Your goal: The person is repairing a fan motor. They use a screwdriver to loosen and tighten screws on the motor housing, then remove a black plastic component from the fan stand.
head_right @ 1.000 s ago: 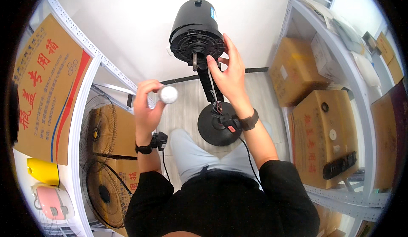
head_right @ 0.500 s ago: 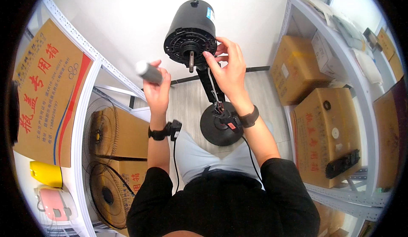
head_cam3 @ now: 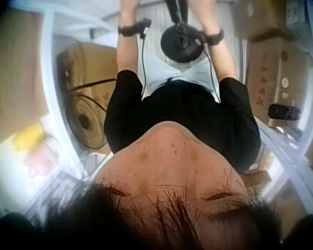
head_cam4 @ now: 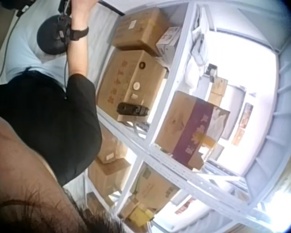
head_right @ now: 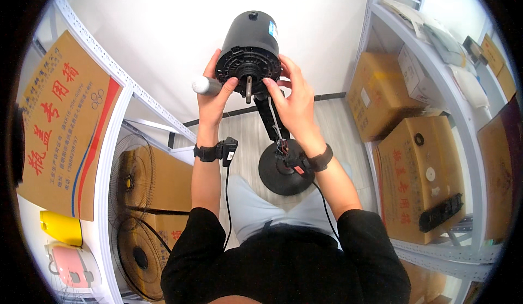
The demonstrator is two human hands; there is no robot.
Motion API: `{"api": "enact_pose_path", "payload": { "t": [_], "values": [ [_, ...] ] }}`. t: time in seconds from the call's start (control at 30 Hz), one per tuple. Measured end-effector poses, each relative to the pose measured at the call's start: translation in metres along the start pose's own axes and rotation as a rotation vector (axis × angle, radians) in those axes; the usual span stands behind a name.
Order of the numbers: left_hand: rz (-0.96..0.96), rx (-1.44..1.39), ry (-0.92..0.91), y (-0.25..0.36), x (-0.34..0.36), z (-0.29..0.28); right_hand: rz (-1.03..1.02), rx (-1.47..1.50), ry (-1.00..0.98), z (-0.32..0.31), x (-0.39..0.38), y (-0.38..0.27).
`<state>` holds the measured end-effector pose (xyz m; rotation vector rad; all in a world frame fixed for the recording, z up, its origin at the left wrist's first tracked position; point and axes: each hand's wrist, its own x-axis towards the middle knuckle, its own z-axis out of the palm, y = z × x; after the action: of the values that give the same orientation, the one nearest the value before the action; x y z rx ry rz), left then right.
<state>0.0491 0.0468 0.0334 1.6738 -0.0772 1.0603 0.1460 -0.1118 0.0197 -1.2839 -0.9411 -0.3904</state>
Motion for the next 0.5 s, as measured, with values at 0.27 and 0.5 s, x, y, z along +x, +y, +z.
{"api": "enact_pose_path", "payload": {
  "t": [0.27, 0.5],
  "values": [
    [0.240, 0.421, -0.017, 0.006, 0.011, -0.003, -0.004, -0.015, 0.075, 0.005, -0.003, 0.004],
    [0.204, 0.582, -0.046, 0.018, 0.007, -0.002, -0.051, 0.007, 0.063, 0.000, 0.002, 0.017]
  ]
}}
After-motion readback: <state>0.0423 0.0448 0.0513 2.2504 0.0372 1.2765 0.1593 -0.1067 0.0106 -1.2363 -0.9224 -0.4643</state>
